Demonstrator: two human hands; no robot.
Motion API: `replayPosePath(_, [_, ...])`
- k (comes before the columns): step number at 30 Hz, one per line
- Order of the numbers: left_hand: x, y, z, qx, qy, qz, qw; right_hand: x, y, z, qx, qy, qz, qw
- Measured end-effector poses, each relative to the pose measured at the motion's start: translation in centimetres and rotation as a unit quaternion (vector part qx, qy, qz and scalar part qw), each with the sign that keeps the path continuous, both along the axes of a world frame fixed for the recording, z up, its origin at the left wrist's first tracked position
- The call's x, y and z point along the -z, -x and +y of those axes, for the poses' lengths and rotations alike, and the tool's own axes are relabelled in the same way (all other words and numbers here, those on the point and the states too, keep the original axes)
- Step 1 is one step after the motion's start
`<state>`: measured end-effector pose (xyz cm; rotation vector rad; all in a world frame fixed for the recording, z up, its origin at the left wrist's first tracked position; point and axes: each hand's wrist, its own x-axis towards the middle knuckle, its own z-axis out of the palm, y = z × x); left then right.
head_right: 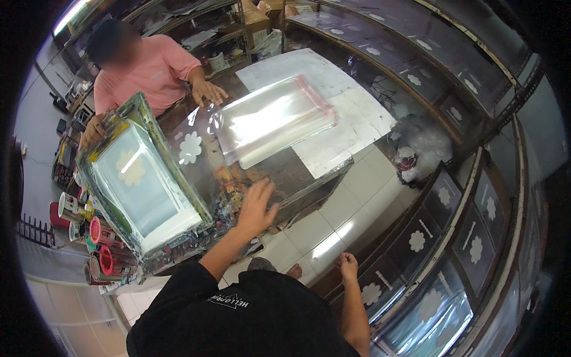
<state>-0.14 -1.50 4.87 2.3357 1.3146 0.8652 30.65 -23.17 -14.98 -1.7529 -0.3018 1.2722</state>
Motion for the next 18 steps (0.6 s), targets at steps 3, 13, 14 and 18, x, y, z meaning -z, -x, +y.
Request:
replayPosePath(3, [-4.4, -1.1, 3.6, -0.043, -0.153, 0.110, 0.981, 0.1, 0.1, -0.4, -0.010, -0.004, -0.004, 1.000])
replayPosePath(13, [2.9, -5.0, 17.3, -0.060, -0.160, 0.348, 0.922, 2.3, 4.1, -5.7, -0.024, 0.045, 0.047, 0.998])
replayPosePath(14, [2.9, -5.4, 17.2, -0.053, -0.156, 0.324, 0.932, 2.9, 4.1, -6.3, -0.019, 0.039, 0.049, 0.998])
replayPosePath(18, [-1.2, -7.2, 11.8, 0.032, -0.170, 0.247, 0.954, -1.5, 5.8, -5.4, -0.011, -0.016, 0.069, 0.997])
